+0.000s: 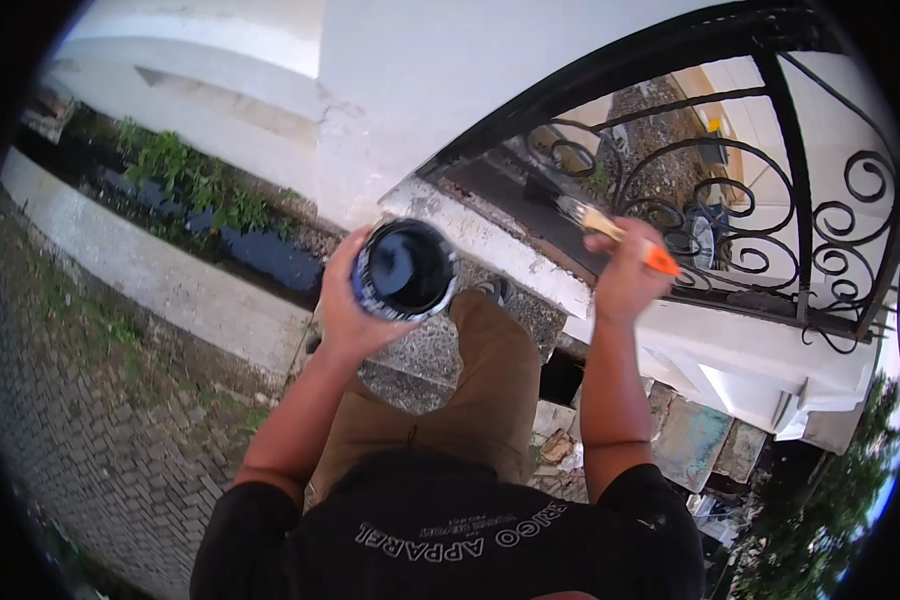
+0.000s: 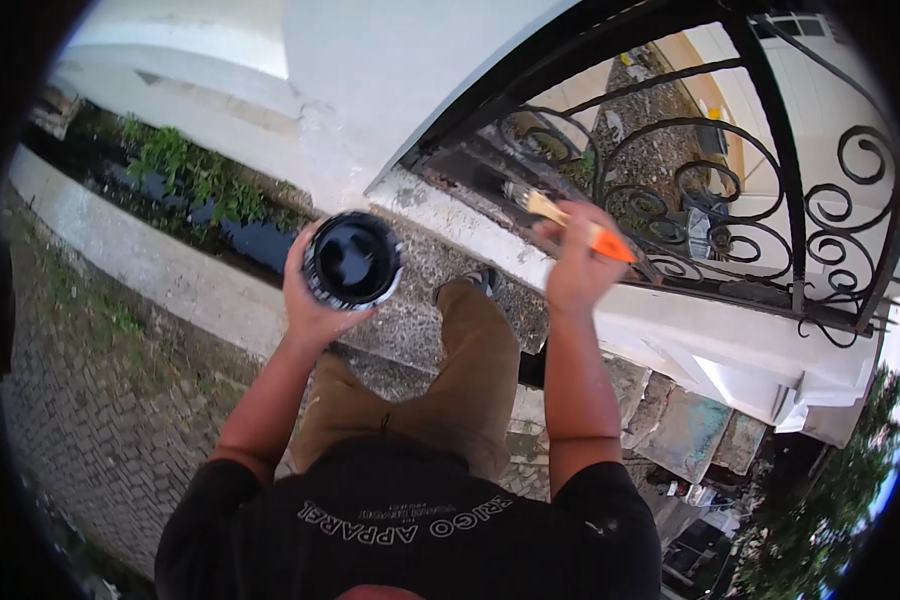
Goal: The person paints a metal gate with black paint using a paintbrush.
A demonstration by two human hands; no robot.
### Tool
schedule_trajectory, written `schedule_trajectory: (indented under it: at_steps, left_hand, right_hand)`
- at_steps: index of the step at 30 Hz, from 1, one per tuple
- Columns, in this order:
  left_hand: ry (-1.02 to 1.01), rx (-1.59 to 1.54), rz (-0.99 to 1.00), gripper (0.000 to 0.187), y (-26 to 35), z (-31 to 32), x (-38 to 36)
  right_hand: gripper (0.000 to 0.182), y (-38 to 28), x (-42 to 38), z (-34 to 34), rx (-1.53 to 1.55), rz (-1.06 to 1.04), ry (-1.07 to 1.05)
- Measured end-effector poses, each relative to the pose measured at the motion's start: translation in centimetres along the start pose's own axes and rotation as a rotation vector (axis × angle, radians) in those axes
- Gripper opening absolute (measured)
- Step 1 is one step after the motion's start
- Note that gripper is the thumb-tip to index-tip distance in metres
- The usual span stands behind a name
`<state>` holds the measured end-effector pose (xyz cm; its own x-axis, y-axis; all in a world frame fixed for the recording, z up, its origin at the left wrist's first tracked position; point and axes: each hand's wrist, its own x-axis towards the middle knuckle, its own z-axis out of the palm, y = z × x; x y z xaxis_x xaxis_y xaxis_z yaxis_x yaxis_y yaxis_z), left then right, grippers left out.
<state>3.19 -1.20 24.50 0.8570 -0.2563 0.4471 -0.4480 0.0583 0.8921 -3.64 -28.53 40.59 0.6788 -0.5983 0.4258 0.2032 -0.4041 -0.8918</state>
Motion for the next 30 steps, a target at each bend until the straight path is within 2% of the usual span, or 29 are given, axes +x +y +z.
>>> schedule_trajectory:
  at_steps: [2, 3, 4, 6, 8, 10, 12, 15, 17, 18, 20, 24, 28, 30]
  left_hand:
    - [-0.01, 0.006, 0.091, 0.111, 1.4, 0.4, 1.2]
    - [0.0, 0.043, 0.134, 0.111, 1.7, 0.6, 1.6]
    - [0.009, 0.076, 0.18, 0.11, 2.0, 0.8, 1.8]
    - [0.011, 0.096, 0.182, 0.105, 3.3, 0.9, 2.4]
    - [-0.023, 0.154, 0.243, 0.105, 4.0, 0.9, 2.7]
    - [-0.02, 0.158, 0.256, 0.105, 4.1, 1.0, 2.8]
    - [-0.031, 0.172, 0.292, 0.105, 4.4, 0.8, 2.9]
    - [-0.034, 0.214, 0.29, 0.104, 4.6, 0.4, 2.8]
    - [-0.037, 0.229, 0.265, 0.104, 4.3, 0.0, 2.6]
    - [-0.051, 0.231, 0.244, 0.103, 4.3, -0.1, 2.4]
    - [-0.036, 0.241, 0.242, 0.103, 4.2, 0.0, 2.4]
    - [-0.001, 0.263, 0.25, 0.101, 4.3, 0.0, 2.7]
    - [-0.012, 0.29, 0.246, 0.101, 4.2, -0.2, 2.6]
    - [-0.005, 0.291, 0.226, 0.101, 4.2, -0.2, 2.7]
  right_hand:
    - [0.016, -3.9, -0.9, 0.2, 0.244, 0.103, -0.024]
    - [0.014, -5.3, -1.4, 0.3, 0.22, 0.149, -0.142]
    - [0.014, -6.7, -2.0, 0.8, 0.223, 0.158, -0.144]
    - [0.012, -8.8, -3.3, 2.4, -0.141, 0.113, -0.356]
    - [0.008, -9.4, -3.6, 3.6, -0.213, 0.144, -0.402]
    - [0.005, -9.2, -3.6, 4.8, -0.371, -0.044, -0.555]
    - [0.004, -8.9, -3.8, 5.7, -0.414, -0.055, -0.603]
    - [0.005, -8.2, -4.2, 5.8, -0.416, -0.169, -0.593]
    - [0.01, -8.1, -4.4, 4.4, -0.27, 0.042, -0.423]
    - [0.01, -7.9, -4.5, 4.1, -0.269, 0.046, -0.426]
    - [0.014, -8.0, -4.5, 3.8, -0.079, 0.229, -0.249]
    - [0.014, -6.7, -4.8, 3.1, -0.087, 0.345, -0.155]
    - [0.017, -6.2, -4.3, 1.7, -0.059, 0.375, -0.145]
    - [0.018, -6.2, -4.2, 1.5, -0.009, 0.403, -0.055]
